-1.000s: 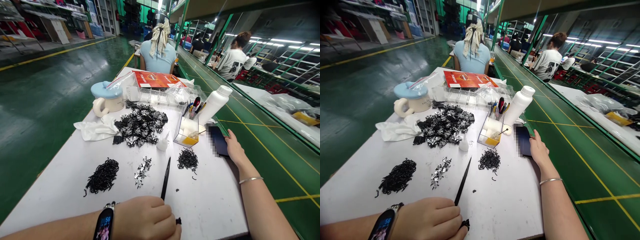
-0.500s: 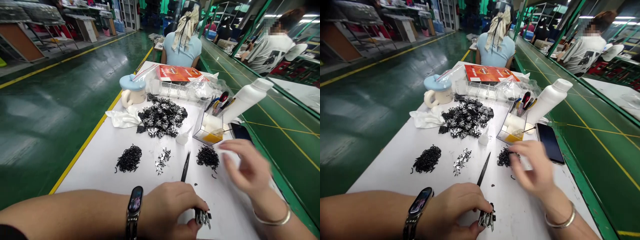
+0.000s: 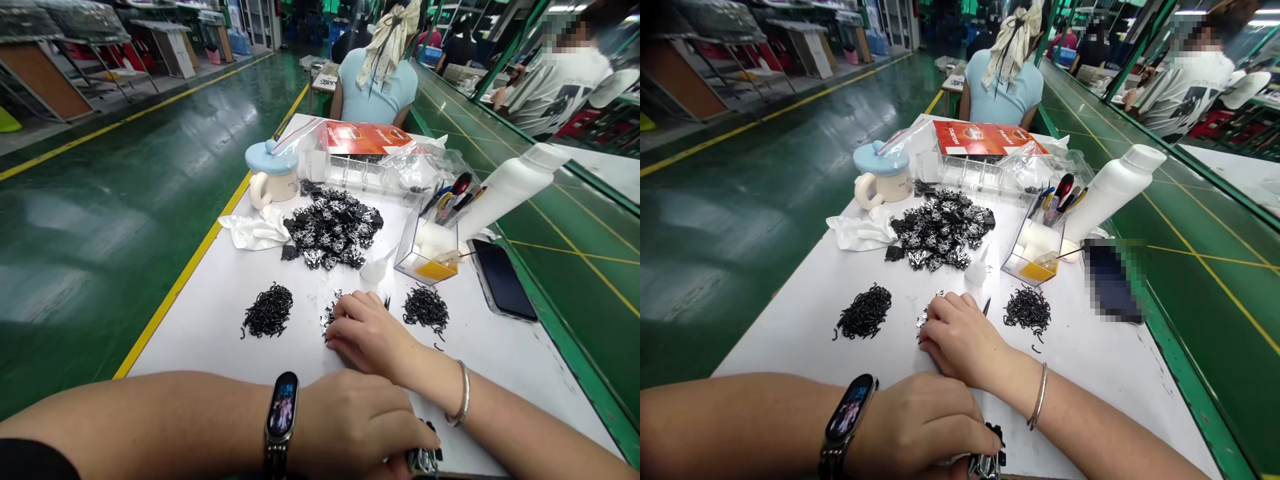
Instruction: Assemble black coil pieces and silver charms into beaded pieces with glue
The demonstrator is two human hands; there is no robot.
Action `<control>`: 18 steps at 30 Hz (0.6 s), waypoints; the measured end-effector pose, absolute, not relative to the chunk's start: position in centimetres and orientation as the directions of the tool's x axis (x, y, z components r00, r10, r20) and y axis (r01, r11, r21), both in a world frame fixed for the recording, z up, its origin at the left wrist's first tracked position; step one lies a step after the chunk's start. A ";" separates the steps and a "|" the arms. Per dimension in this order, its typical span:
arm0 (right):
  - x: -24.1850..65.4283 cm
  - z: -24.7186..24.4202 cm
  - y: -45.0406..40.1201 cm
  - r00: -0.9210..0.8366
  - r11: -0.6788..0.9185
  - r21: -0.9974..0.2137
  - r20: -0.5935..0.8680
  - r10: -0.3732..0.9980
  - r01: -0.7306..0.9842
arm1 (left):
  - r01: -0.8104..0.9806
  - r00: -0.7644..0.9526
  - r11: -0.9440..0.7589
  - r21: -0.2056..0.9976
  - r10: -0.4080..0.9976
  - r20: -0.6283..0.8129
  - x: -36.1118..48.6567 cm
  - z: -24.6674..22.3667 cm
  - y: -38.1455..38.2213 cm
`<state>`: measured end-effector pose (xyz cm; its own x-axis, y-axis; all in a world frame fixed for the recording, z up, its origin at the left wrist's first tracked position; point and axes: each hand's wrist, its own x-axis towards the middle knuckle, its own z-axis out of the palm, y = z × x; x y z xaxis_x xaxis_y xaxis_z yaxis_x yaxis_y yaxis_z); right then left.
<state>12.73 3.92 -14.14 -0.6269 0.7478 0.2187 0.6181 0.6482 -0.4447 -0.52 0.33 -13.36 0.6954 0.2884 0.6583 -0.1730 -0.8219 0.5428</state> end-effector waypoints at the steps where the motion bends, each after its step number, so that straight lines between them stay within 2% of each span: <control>1: 12.8 -14.0 3.9 -0.625 0.646 -0.449 0.219 0.750 0.618 | -0.166 0.692 -0.823 0.543 0.295 0.658 -0.5 -13.4 0.3; 3: 13.2 -13.4 3.8 -0.607 0.618 -0.501 0.211 0.766 0.606 | -0.156 0.690 -0.823 0.546 0.305 0.657 -0.6 -13.5 0.2; 5: 14.2 -12.3 3.6 -0.544 0.527 -0.634 0.192 0.817 0.567 | -0.129 0.669 -0.814 0.567 0.351 0.656 -0.7 -13.4 0.1; 8: 16.4 -11.0 3.3 -0.361 0.295 -0.858 0.140 0.922 0.420 | -0.042 0.568 -0.769 0.638 0.507 0.648 -0.8 -13.0 0.1; 10: 17.7 -11.0 2.9 -0.256 0.178 -0.938 0.101 0.961 0.298 | 0.044 0.502 -0.708 0.705 0.625 0.597 -0.8 -12.6 0.4; 14: 19.0 -12.2 2.3 -0.164 0.080 -0.989 0.059 0.985 0.122 | 0.128 0.480 -0.611 0.781 0.727 0.491 -0.8 -12.1 1.3; 18: 18.6 -12.8 2.2 -0.128 0.088 -0.983 0.067 0.989 0.160 | 0.084 0.509 -0.633 0.770 0.691 0.513 -0.7 -12.3 1.7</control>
<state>18.62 2.16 -12.84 -0.1280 0.9895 0.0672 0.1602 0.0875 -0.9832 -0.67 1.73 -12.31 0.5092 0.6911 0.5129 0.0835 -0.6328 0.7698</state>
